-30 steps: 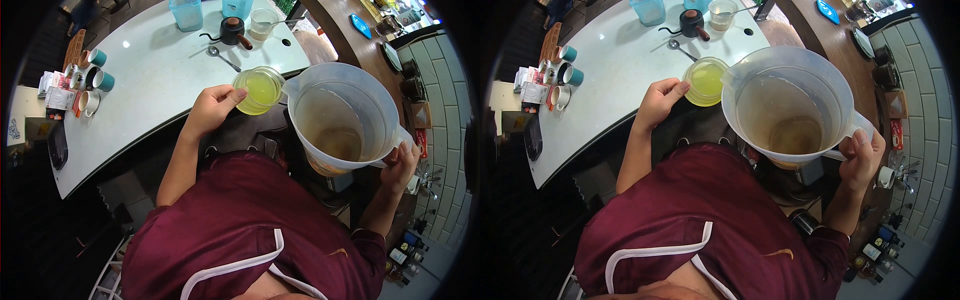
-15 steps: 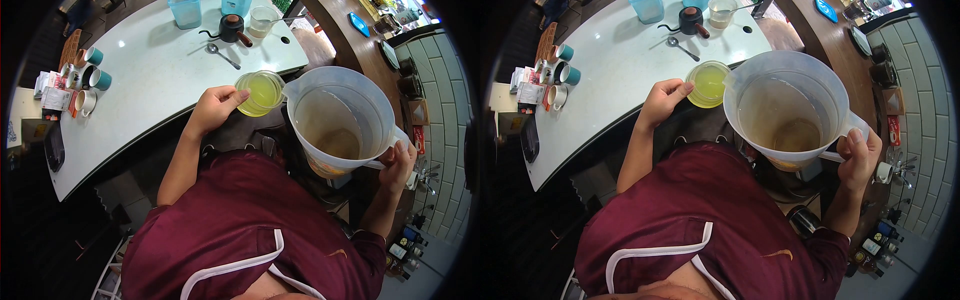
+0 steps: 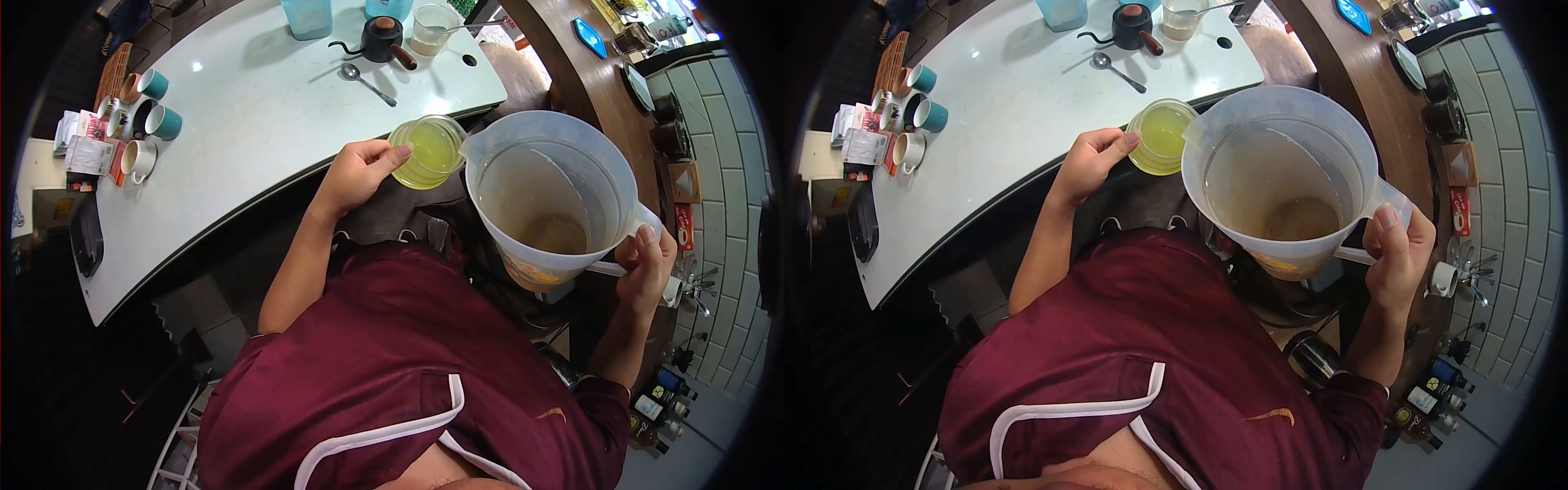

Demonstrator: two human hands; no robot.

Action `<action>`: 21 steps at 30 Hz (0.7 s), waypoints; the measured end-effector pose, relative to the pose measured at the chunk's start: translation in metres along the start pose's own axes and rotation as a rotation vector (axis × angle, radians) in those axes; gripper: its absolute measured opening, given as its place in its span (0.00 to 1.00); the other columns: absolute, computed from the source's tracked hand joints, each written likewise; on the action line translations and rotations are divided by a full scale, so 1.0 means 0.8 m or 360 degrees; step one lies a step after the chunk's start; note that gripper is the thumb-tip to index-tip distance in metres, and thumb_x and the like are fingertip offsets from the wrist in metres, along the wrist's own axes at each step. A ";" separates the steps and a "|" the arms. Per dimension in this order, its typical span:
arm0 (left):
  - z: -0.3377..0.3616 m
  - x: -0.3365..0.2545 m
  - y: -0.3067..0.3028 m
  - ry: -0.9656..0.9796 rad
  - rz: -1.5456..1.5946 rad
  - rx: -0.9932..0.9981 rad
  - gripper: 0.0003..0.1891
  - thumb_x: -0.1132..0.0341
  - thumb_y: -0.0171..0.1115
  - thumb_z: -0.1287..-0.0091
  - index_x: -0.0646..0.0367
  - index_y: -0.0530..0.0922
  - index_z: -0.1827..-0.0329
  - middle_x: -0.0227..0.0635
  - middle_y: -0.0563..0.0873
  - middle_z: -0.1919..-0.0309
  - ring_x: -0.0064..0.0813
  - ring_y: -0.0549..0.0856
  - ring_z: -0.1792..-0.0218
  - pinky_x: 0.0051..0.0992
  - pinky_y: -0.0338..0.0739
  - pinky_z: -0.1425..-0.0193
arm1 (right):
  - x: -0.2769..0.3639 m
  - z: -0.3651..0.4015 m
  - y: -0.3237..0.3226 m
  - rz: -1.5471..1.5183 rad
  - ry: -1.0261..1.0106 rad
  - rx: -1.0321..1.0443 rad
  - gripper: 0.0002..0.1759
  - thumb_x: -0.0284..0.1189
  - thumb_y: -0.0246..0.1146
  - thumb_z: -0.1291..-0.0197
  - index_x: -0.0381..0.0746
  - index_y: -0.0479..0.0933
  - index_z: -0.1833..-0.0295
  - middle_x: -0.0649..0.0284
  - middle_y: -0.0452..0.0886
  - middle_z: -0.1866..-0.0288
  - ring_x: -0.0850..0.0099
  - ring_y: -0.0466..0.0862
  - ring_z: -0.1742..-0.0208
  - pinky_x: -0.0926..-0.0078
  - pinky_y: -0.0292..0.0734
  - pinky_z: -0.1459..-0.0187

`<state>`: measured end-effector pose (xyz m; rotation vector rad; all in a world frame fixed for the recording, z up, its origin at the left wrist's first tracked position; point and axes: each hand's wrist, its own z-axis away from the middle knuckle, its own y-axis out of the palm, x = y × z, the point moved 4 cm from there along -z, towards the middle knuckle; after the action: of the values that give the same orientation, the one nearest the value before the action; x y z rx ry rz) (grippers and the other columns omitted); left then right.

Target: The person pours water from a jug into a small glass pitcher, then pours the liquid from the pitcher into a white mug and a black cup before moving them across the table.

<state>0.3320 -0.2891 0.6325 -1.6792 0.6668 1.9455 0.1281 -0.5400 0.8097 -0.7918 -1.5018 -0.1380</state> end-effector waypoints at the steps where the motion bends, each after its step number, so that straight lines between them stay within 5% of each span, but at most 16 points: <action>1: 0.001 -0.001 0.001 -0.0034 0.0003 0.0014 0.17 0.58 0.59 0.32 0.66 0.81 0.70 0.17 0.69 0.80 0.11 0.63 0.75 0.16 0.59 0.71 | 0.000 0.000 0.001 0.0019 -0.0001 -0.0003 0.16 0.37 0.57 0.40 0.39 0.69 0.75 0.74 0.64 0.84 0.86 0.58 0.84 0.83 0.47 0.81; 21: -0.004 0.023 0.004 0.0018 -0.0024 0.0001 0.19 0.56 0.61 0.33 0.62 0.79 0.76 0.16 0.68 0.83 0.09 0.63 0.78 0.16 0.59 0.75 | -0.006 0.000 0.006 0.0021 0.0005 0.0054 0.17 0.36 0.58 0.38 0.40 0.67 0.77 0.74 0.64 0.84 0.87 0.58 0.84 0.84 0.48 0.81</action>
<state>0.3299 -0.2930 0.6141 -1.6913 0.6571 1.9268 0.1297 -0.5383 0.8038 -0.7734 -1.4921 -0.1035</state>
